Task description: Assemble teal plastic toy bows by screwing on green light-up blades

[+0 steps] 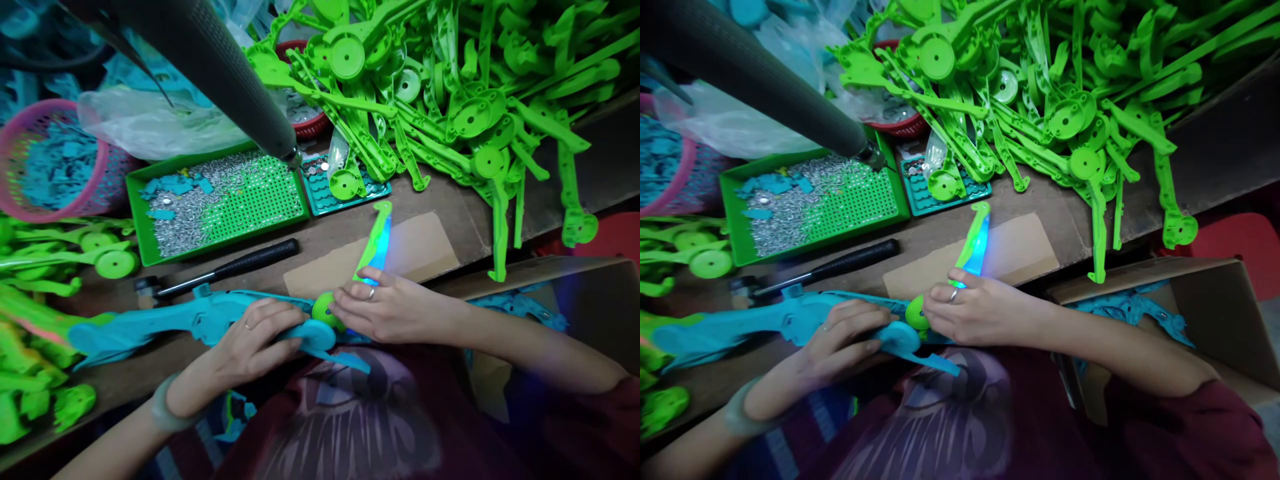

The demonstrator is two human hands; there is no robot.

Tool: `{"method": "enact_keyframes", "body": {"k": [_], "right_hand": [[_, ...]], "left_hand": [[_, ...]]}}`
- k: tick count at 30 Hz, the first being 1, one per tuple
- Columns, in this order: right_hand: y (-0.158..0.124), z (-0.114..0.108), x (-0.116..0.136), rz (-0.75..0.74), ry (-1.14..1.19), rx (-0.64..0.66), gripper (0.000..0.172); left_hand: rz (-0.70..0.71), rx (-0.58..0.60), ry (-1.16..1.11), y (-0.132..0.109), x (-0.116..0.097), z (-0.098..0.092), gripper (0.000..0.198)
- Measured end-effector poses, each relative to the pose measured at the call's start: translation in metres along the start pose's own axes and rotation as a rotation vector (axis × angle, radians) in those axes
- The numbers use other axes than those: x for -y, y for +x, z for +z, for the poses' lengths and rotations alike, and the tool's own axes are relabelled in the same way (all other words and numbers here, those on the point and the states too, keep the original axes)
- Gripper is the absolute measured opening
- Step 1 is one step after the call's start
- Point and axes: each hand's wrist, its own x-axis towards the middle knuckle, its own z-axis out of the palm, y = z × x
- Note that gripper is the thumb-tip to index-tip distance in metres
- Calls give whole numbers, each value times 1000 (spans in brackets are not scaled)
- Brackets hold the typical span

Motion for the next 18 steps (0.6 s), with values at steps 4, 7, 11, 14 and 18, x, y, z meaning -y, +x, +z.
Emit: {"method": "enact_keyframes", "body": {"k": [4,7,11,14,18], "right_hand": [[4,-2,-1,20,56,18,19],[6,-2,0,76,95,56,18],[7,-2,3,110,93,21,19],[7,-1,6,119,101,9,20],[5,-1,8,127,128,23,22]], "left_hand": [[30,-27,4,7,0,-4,18],[41,-6,-2,7,1,-5,20],[81,-35,-8,5,3,-4,18],[58,-57,-3,6,3,-2,20],[54,-38,-12,6,1,-5,21]]}}
